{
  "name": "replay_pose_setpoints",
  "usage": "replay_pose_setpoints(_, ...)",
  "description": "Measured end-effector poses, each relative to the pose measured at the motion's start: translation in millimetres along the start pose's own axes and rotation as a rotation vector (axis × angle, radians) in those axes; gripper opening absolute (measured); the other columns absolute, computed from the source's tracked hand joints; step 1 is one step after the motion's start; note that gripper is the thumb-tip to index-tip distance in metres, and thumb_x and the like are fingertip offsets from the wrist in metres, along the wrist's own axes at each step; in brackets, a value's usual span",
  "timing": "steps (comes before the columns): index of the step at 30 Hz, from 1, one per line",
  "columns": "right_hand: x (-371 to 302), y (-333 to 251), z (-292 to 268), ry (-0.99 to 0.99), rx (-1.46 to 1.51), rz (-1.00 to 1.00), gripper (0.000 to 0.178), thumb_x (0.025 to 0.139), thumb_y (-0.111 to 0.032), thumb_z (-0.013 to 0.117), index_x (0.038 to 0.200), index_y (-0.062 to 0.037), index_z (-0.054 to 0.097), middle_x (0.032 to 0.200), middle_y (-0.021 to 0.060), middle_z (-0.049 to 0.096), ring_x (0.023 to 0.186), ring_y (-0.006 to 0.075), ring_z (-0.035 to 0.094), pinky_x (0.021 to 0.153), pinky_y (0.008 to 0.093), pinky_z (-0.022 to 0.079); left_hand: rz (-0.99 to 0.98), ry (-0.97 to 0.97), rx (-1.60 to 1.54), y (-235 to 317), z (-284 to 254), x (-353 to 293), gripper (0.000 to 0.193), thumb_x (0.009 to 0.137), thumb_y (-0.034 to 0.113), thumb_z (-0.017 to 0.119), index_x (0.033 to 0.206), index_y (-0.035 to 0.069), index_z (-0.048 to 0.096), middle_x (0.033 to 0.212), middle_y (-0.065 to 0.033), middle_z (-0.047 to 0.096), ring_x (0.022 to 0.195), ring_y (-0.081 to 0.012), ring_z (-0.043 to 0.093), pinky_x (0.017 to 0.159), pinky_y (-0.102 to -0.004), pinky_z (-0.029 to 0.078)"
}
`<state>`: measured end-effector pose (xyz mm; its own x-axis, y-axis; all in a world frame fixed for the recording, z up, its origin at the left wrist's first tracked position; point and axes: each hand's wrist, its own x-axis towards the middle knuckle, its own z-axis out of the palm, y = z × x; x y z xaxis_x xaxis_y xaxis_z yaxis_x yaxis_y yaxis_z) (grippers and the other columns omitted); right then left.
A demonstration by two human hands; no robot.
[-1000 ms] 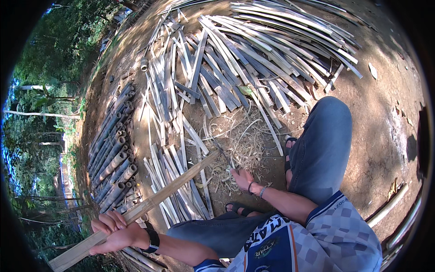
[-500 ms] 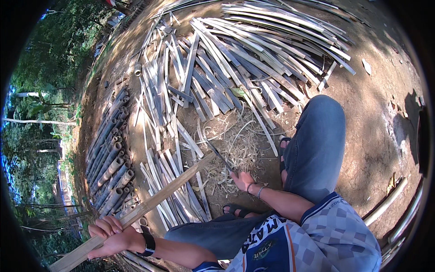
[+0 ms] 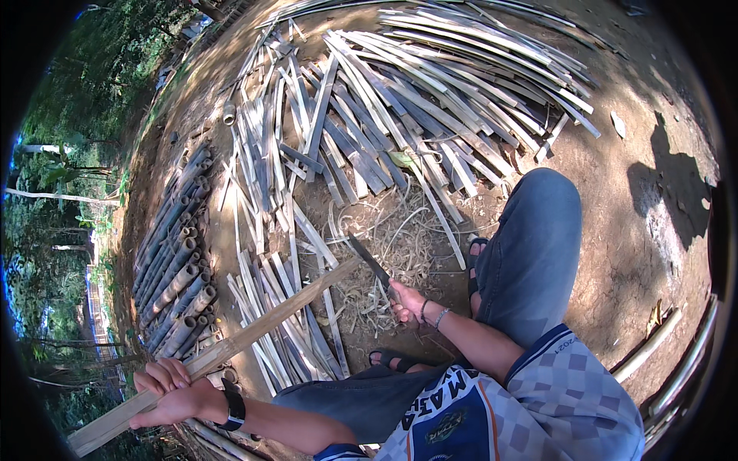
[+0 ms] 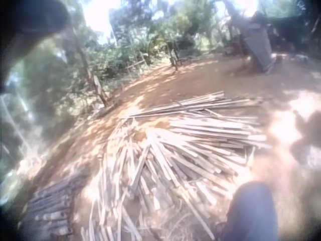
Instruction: The person uses a knife to shave layers and edges from a bamboo strip, smoothing the surface while sitting in an outdoor dirt yard.
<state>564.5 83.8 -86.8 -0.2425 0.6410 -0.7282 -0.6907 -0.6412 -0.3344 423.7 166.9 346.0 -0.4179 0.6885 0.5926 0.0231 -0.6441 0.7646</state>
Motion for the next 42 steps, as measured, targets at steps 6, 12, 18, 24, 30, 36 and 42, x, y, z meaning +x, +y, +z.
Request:
replay_pose_setpoints(6, -36, -9, 44, 0.131, -0.872, -0.625, 0.060, 0.092, -0.051, 0.046, 0.069, 0.0043, 0.054, 0.052, 0.0174, 0.048, 0.047, 0.0258, 0.052, 0.050, 0.0419, 0.042, 0.019, 0.071, 0.017, 3, 2, -4, 0.066, 0.086, 0.075, 0.016, 0.062, 0.014, 0.026, 0.047, 0.0011, 0.023, 0.038, -0.0082, 0.020, 0.031, -0.0197, 0.016)
replay_pose_setpoints(12, -94, -38, 97, 0.006, -0.833, -0.842, 0.063, 0.091, -0.051, 0.046, 0.069, 0.0069, 0.058, 0.062, 0.0238, 0.057, 0.065, 0.0369, 0.062, 0.061, 0.0464, 0.045, 0.024, 0.041, 0.009, 0, -8, -1, 0.067, 0.085, 0.076, 0.017, 0.062, 0.014, 0.026, 0.047, 0.0010, 0.023, 0.039, -0.0085, 0.019, 0.032, -0.0192, 0.017)
replay_pose_setpoints(18, 4, 6, -6, 0.454, -0.994, -0.350, 0.078, 0.089, -0.061, 0.037, 0.074, 0.0107, 0.063, 0.069, 0.0298, 0.061, 0.074, 0.0398, 0.065, 0.069, 0.0452, 0.050, 0.006, 0.013, 0.015, 1, -6, -6, 0.066, 0.086, 0.075, 0.010, 0.061, 0.015, 0.023, 0.048, 0.0016, 0.022, 0.039, -0.0086, 0.019, 0.032, -0.0207, 0.016)
replay_pose_setpoints(24, 1, 19, 17, 0.248, -0.608, -0.233, 0.073, 0.087, -0.065, 0.042, 0.063, 0.0026, 0.056, 0.057, 0.0169, 0.057, 0.051, 0.0279, 0.059, 0.048, 0.0399, 0.048, 0.020, -0.017, -0.026, 10, -5, -3, 0.068, 0.084, 0.077, 0.016, 0.063, 0.013, 0.026, 0.048, 0.0007, 0.023, 0.038, -0.0079, 0.018, 0.030, -0.0193, 0.016)
replay_pose_setpoints(30, 2, 2, 4, -0.010, 0.064, 0.054, 0.059, 0.088, -0.067, 0.040, 0.070, -0.0102, 0.044, 0.048, -0.0031, 0.035, 0.032, 0.0088, 0.034, 0.032, 0.0280, 0.031, -0.011, 0.024, -0.007, -4, -6, 5, 0.069, 0.085, 0.077, 0.015, 0.063, 0.013, 0.026, 0.048, 0.0009, 0.023, 0.038, -0.0080, 0.019, 0.031, -0.0192, 0.017)
replay_pose_setpoints(36, -26, -33, 23, 0.052, -0.156, -0.128, 0.056, 0.090, -0.062, 0.042, 0.071, -0.0091, 0.045, 0.048, -0.0024, 0.038, 0.034, 0.0091, 0.039, 0.034, 0.0261, 0.034, 0.012, 0.092, 0.087, -9, -13, 12, 0.068, 0.085, 0.076, 0.009, 0.061, 0.014, 0.023, 0.049, 0.0012, 0.021, 0.040, -0.0094, 0.019, 0.032, -0.0205, 0.017)
replay_pose_setpoints(42, -86, -53, 86, -0.125, -0.711, -0.866, 0.055, 0.095, -0.047, 0.043, 0.076, 0.0028, 0.056, 0.053, 0.0119, 0.052, 0.051, 0.0256, 0.055, 0.054, 0.0388, 0.043, 0.025, 0.069, 0.053, -3, -7, 4, 0.068, 0.085, 0.076, 0.010, 0.062, 0.014, 0.024, 0.046, 0.0011, 0.022, 0.037, -0.0085, 0.018, 0.029, -0.0200, 0.019)
